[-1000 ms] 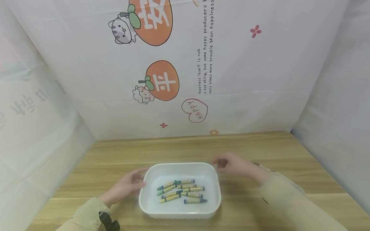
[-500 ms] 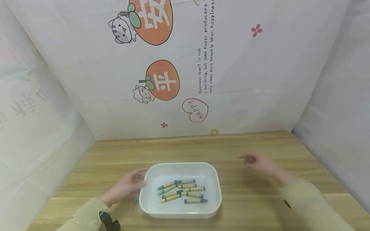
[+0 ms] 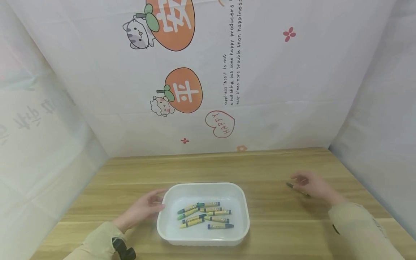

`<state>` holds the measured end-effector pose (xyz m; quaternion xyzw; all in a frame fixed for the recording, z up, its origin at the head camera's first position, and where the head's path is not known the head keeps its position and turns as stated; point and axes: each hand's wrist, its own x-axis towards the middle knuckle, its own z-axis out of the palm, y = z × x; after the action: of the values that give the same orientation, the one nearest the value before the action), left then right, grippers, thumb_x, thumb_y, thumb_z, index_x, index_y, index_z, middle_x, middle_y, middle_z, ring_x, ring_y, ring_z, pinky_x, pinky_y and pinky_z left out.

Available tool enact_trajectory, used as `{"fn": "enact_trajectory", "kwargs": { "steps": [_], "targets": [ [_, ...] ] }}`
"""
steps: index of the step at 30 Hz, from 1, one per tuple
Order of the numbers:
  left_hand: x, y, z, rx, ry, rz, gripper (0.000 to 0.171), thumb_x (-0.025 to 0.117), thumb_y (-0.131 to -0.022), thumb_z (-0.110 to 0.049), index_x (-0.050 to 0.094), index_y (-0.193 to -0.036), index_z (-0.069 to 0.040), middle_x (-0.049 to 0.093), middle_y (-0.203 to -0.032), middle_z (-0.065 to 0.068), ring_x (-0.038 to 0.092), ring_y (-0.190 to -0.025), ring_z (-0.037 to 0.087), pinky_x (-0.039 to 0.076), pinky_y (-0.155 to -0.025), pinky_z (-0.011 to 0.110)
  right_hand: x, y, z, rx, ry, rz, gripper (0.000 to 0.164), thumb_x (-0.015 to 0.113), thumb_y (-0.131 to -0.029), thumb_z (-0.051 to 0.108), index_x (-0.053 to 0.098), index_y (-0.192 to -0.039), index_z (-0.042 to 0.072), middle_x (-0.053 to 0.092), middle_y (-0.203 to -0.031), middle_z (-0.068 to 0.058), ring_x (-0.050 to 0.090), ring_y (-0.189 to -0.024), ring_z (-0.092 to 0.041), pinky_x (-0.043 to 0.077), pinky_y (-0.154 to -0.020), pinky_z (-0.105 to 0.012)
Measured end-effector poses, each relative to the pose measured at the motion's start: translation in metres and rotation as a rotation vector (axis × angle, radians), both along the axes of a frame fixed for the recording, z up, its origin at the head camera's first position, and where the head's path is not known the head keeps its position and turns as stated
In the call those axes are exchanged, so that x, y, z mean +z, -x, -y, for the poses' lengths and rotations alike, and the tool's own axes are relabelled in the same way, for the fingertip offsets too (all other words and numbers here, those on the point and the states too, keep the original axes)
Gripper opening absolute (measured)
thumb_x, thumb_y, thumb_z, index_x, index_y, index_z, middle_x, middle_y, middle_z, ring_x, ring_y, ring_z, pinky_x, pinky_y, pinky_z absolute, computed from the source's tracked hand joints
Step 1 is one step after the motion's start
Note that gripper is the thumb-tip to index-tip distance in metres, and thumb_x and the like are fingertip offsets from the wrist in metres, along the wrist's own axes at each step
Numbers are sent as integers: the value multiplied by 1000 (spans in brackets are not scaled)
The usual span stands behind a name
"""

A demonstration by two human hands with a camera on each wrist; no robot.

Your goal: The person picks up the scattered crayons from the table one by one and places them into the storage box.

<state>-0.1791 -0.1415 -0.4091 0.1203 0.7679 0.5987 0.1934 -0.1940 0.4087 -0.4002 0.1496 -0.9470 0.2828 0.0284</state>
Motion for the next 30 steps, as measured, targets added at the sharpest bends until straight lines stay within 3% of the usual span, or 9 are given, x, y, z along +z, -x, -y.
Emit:
{"fn": "enact_trajectory", "kwargs": {
  "steps": [6,10,20,30],
  "targets": [
    [-1,0,0,6,0,-2,61,62,-90,-6,32,-144,0,53,-115,25,63,-88,19,61,-78,42,-9,6,-10,-32,-33,38,35,69,-81,3,58,-111,-11,63,-98,-24,62,-87,-33,58,-69,-40],
    [-1,0,0,3,-7,-1,62,62,-90,-6,32,-144,0,52,-115,26,63,-89,19,61,-78,42,-13,9,-14,-21,-45,31,33,69,-80,0,58,-109,-12,63,-96,-26,62,-87,-39,57,-72,-49],
    [-1,0,0,-5,-2,-4,64,64,-90,-9,32,-144,0,52,-115,26,63,-88,19,61,-77,42,-24,11,-16,-46,-69,64,28,67,-79,-2,60,-106,-7,65,-92,-18,62,-86,-35,55,-73,-50],
    [0,0,1,-8,5,-11,64,65,-90,-12,32,-144,-1,53,-115,25,63,-89,19,61,-77,40,-21,9,-8,-11,-121,65,26,68,-78,-1,63,-104,-3,66,-89,-12,61,-83,-30,54,-70,-47]
  ]
}}
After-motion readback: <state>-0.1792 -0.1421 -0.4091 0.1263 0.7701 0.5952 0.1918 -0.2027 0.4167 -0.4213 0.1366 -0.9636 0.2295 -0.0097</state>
